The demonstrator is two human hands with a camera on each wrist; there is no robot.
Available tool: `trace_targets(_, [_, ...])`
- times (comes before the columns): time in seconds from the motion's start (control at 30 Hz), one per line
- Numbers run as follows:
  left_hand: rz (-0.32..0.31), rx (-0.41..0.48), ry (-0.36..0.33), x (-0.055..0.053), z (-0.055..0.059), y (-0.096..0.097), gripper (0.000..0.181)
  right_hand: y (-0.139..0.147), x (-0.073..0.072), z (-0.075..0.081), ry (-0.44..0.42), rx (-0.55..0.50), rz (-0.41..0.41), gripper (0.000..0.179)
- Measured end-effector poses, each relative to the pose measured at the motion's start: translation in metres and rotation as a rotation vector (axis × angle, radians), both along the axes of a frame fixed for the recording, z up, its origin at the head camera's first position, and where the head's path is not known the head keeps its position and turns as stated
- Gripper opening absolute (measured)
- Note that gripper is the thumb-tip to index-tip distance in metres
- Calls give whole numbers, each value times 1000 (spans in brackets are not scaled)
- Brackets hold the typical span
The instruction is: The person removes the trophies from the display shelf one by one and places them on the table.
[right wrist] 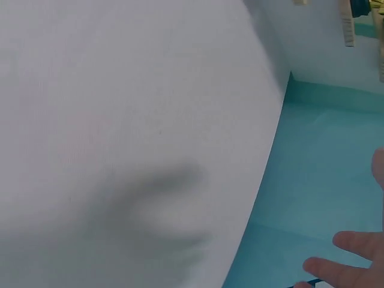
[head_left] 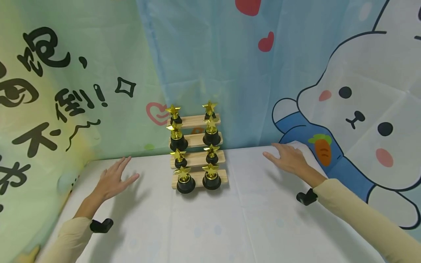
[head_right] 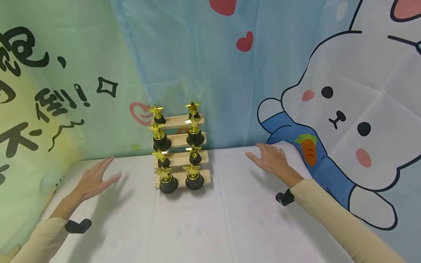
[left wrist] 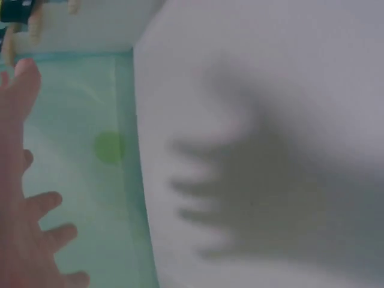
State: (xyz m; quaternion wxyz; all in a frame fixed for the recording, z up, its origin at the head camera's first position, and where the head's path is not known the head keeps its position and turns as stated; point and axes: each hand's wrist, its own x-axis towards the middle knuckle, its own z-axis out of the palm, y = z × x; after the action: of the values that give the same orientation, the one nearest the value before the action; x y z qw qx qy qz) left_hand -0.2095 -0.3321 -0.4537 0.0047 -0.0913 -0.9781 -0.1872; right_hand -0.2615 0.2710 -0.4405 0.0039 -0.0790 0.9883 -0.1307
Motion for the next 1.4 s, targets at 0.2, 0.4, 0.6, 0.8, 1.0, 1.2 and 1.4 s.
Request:
trace_targets(0.2, [-54,303,-83,-3,-11,12,75,-5,3,-7,22,-190,-4,66])
trace_targets(0.4, [-95,568,-152,-1,-31,27,64,-16,6,-18,31,-390,-16,53])
trace_targets(0.6, [-115,811,-201,-2,-51,48,58,-38,15,-20,16,-602,-69,48])
trace_targets(0.8, [-144,902,-312,-7,-70,67,55,-66,22,-15,18,-756,-71,44])
trace_targets(1.0, [-165,994,-345,-8,-84,79,55,-92,32,-10,-63,-842,-12,41])
trace_targets(1.2, [-176,975,-428,-10,-87,88,56,-116,40,-4,-172,-884,38,44])
trace_targets(1.4, [-164,953,-475,-14,-86,91,56,-138,45,1,-216,-849,131,42])
